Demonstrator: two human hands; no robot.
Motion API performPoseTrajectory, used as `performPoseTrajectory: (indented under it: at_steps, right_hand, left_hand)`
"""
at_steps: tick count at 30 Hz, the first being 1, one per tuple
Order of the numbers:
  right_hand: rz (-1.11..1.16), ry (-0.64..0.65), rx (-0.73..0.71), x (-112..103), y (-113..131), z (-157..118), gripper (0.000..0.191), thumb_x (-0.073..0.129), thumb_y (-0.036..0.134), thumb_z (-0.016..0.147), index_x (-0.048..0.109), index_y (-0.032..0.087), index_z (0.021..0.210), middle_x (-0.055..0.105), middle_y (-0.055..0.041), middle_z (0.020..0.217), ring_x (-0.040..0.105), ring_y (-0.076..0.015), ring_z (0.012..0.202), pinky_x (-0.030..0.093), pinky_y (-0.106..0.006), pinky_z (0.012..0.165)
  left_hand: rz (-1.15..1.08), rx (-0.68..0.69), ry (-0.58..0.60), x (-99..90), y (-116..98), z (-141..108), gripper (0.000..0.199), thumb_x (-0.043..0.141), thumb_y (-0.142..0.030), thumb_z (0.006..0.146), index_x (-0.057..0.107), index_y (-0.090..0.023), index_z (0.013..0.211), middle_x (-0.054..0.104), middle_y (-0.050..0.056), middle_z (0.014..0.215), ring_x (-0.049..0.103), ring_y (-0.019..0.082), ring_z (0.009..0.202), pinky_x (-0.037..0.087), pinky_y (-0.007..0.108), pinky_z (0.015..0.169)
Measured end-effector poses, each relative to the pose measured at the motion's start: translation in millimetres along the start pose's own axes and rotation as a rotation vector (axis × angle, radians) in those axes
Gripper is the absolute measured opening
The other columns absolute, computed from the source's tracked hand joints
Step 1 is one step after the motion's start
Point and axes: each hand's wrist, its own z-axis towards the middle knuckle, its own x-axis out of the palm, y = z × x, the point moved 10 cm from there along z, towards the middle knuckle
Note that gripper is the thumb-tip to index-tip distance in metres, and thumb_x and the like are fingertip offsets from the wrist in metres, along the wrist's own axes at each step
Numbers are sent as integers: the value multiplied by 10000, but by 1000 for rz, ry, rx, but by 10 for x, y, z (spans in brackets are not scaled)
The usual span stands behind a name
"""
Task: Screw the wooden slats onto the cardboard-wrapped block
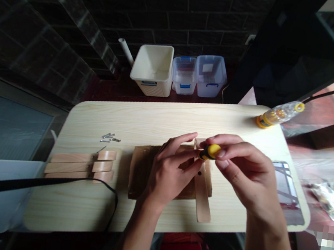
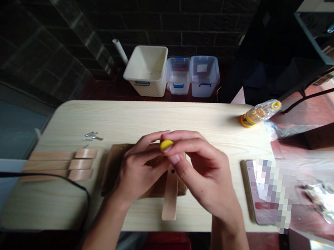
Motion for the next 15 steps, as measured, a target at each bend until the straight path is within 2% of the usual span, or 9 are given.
performPoseTrajectory:
  at_steps: [9, 15]
  right_hand:
    - [-27, 1, -5, 24, 42, 16, 294, 721, 102, 958, 786, 327, 1135, 771, -27, 1197, 693, -200, 1212, 588, -367, 1053]
    - [-13, -2, 3, 35, 48, 14, 294, 737, 90, 944, 786, 326, 1112, 756, -16, 1199, 694, -183, 1201, 579, -347, 1065]
  left_hand:
    - [21, 5, -23, 4, -23, -3, 119, 770, -272, 947, 806, -241, 1057, 723, 64, 1352, 731, 233, 1209, 616, 377, 1086]
    - [59, 26, -26, 6, -24, -9, 134, 739, -251, 965, 810, -260, 1079, 720, 52, 1361, 730, 228, 1212, 623, 367, 1077]
